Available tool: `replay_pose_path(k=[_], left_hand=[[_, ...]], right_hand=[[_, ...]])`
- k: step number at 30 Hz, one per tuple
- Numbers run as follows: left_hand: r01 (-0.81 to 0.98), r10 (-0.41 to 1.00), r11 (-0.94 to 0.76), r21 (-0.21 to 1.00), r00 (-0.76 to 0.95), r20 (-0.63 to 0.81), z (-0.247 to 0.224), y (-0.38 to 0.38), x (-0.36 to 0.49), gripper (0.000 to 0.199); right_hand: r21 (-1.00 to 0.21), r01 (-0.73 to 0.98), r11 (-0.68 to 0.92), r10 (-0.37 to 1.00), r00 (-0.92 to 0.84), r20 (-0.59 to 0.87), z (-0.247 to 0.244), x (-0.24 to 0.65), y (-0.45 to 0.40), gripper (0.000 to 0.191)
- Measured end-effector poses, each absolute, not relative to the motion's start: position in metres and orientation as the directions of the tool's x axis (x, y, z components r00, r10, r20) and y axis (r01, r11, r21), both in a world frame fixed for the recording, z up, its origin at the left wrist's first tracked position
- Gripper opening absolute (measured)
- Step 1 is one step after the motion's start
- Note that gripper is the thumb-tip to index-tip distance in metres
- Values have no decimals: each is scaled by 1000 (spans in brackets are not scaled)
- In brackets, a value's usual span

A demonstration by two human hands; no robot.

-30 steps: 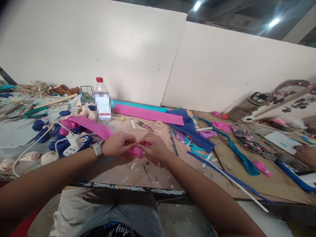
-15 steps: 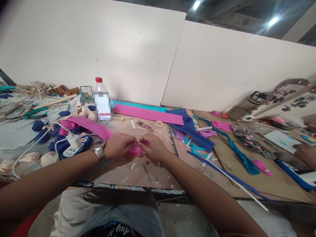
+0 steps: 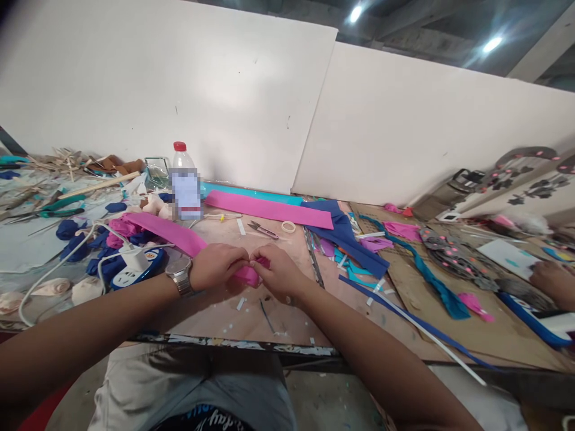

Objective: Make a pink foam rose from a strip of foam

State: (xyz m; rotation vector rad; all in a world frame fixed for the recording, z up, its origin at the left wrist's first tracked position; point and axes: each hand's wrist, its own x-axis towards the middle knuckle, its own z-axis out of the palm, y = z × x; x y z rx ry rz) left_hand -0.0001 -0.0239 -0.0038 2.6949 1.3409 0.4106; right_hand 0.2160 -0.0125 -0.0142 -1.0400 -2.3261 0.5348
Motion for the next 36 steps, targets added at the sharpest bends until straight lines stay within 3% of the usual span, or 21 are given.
replay_pose_path(k=[15, 24, 29, 32, 36], left_hand=[[730, 772, -636, 252, 606, 191, -3, -28, 2, 29], [683, 705, -709, 176, 679, 203, -11, -21, 2, 21], [655, 753, -658, 373, 547, 367, -7, -14, -6, 28], [755, 803, -555, 349, 377, 462, -7, 1, -16, 32], [902, 896, -290, 319, 138, 423, -8, 18, -26, 39]], right_hand=[[-527, 558, 641, 758, -568, 320, -14, 214, -14, 10], [-544, 570, 616, 780, -541, 316, -16, 213, -13, 13], [-551, 582, 598, 798, -496, 342, -19, 215, -9, 10], [-546, 588, 596, 801, -488, 348, -19, 218, -6, 8], [-536, 588, 606, 793, -500, 347, -18, 219, -6, 6]])
